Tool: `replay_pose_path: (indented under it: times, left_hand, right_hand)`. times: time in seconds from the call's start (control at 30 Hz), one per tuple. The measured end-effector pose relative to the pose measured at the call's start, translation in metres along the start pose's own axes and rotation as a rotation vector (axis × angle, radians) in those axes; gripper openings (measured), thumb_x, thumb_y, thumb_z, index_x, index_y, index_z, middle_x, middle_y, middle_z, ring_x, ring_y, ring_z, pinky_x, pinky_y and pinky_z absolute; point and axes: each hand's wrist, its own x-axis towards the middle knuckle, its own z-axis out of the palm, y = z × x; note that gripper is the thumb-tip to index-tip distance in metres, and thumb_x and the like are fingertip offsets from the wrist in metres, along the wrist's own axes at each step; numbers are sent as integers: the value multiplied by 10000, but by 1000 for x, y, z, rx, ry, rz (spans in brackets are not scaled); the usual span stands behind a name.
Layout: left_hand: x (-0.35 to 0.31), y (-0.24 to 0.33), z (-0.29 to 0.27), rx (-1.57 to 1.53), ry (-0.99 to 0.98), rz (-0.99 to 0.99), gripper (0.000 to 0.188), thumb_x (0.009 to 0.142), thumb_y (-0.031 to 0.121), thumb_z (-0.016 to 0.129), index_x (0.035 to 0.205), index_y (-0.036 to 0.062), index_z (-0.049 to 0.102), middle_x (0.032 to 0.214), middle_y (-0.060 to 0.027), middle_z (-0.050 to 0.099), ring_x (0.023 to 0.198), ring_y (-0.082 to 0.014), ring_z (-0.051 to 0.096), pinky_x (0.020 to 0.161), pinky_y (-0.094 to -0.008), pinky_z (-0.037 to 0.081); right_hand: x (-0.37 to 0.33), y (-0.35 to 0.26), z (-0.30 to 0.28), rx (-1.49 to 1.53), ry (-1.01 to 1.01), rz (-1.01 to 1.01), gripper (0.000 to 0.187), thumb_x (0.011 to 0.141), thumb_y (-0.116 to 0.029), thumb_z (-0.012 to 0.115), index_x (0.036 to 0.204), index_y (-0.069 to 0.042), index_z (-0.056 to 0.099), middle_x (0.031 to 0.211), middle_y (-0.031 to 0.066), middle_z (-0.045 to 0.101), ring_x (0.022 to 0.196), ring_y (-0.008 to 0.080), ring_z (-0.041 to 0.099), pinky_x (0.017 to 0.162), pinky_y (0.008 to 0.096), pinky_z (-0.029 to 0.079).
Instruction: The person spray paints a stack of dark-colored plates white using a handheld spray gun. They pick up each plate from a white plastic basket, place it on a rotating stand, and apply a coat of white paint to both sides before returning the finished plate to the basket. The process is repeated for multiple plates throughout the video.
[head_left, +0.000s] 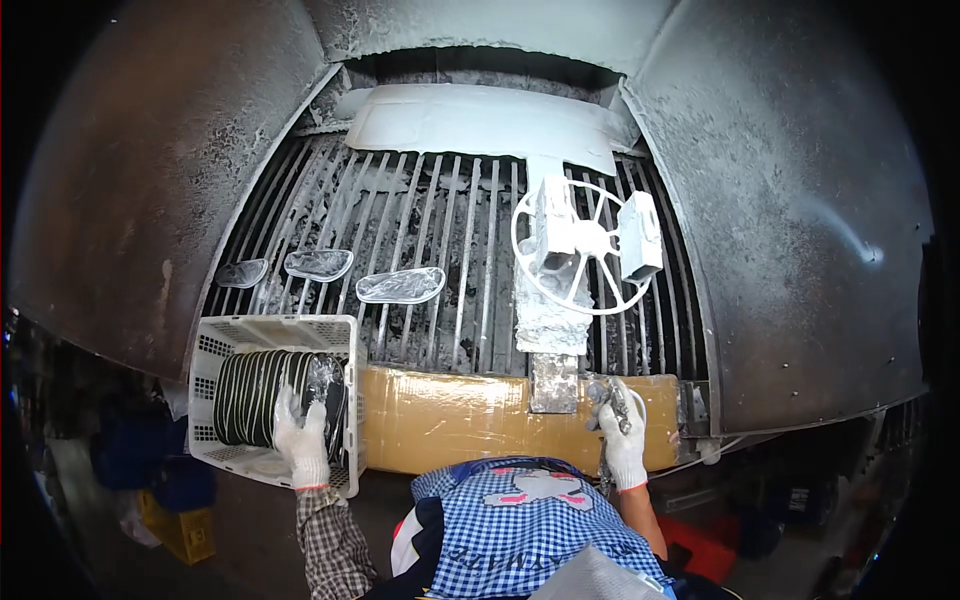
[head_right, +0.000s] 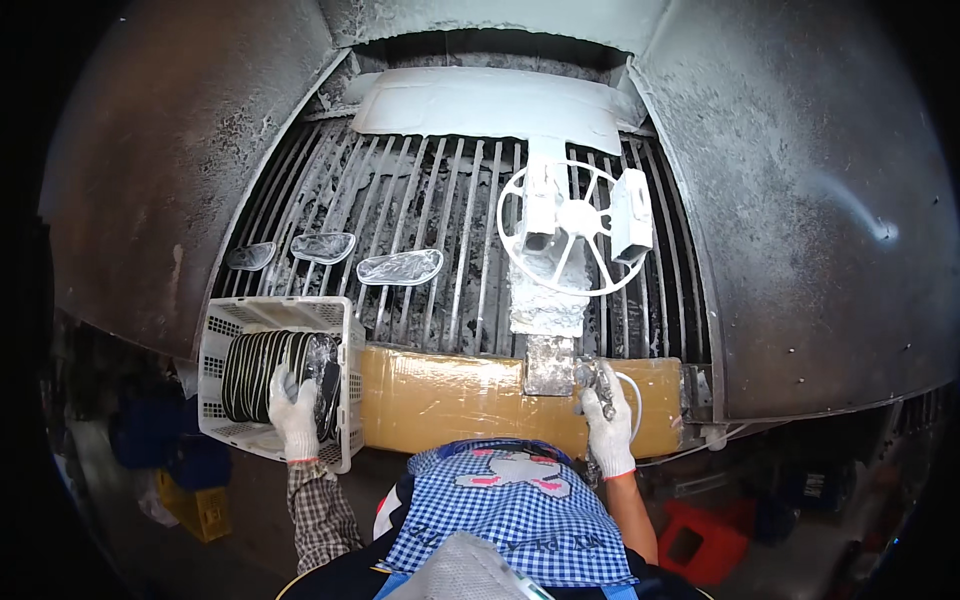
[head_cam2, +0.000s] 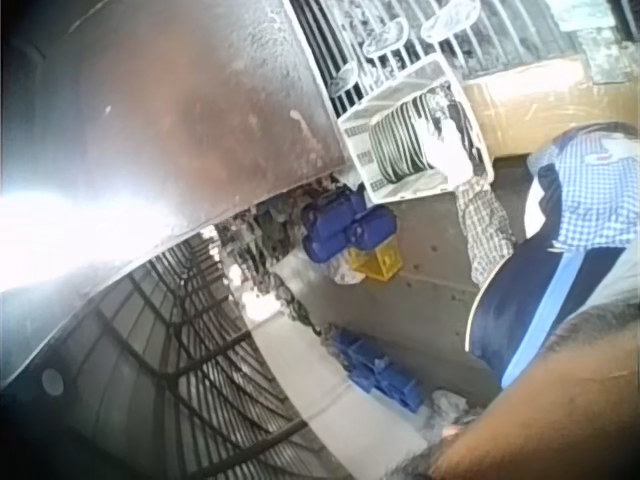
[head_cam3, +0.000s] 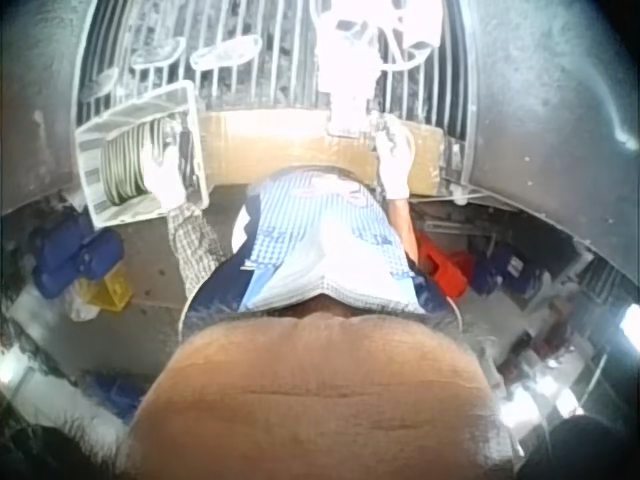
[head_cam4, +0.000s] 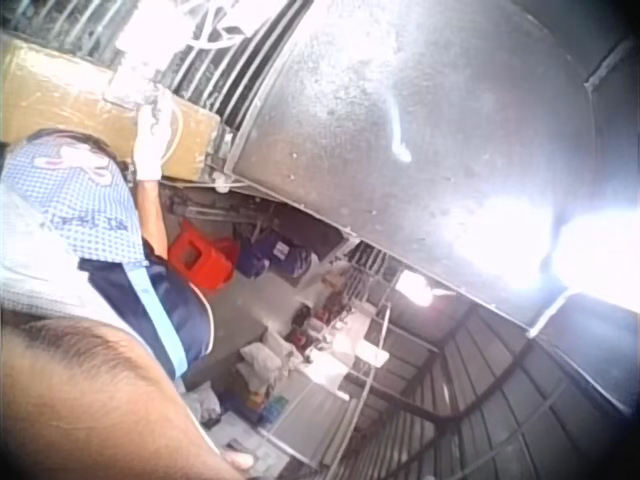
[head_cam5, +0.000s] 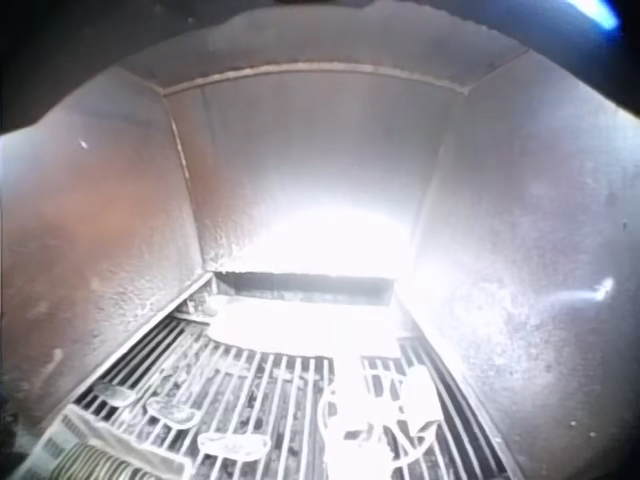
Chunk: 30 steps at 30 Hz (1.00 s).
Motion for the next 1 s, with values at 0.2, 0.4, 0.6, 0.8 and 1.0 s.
replay_pose_path:
  times: [0.2,0.4,0.6,0.8,1.0]
  left_hand:
    - [-15,-20,-37,743,-129,5,1040,683,320,849,1543,3,357,1423,-298,527,1276,-455,543,1104,-477,432]
    - [-18,-54,-37,716,-313,-13,1178,627,441,892,1566,13,322,1363,-274,607,1220,-401,625,1017,-448,501]
    - [-23,-48,-36,822,-283,-106,1084,683,346,823,1576,37,291,1250,-294,612,1130,-439,636,989,-477,513]
    - [-21,-53,-35,629,-70,-108,1006,671,174,824,1554,24,367,1334,-261,584,1213,-393,603,1051,-420,485]
    - [-13,-50,-37,-503,-22,-395,792,787,100,725,1515,19,423,1216,-105,629,962,-221,636,670,-305,509]
  right_hand:
    - [3,5,3,-81,0,-116,498,1022,-152,594,1472,27,479,1079,90,644,788,122,628,738,279,534]
    - [8,17,-12,-180,-38,-161,499,1017,-157,611,1460,45,501,1211,102,630,912,136,636,799,283,526]
    - [18,35,-20,-196,-15,-205,544,1074,-211,559,1538,28,405,1044,67,668,835,101,614,744,267,525]
    - [8,13,-9,-129,-20,-136,546,1058,-216,582,1516,39,433,1074,79,652,879,123,622,802,281,518]
    - [9,29,-19,-183,-15,-205,507,1036,-189,598,1473,42,481,1068,88,642,834,128,619,774,284,510]
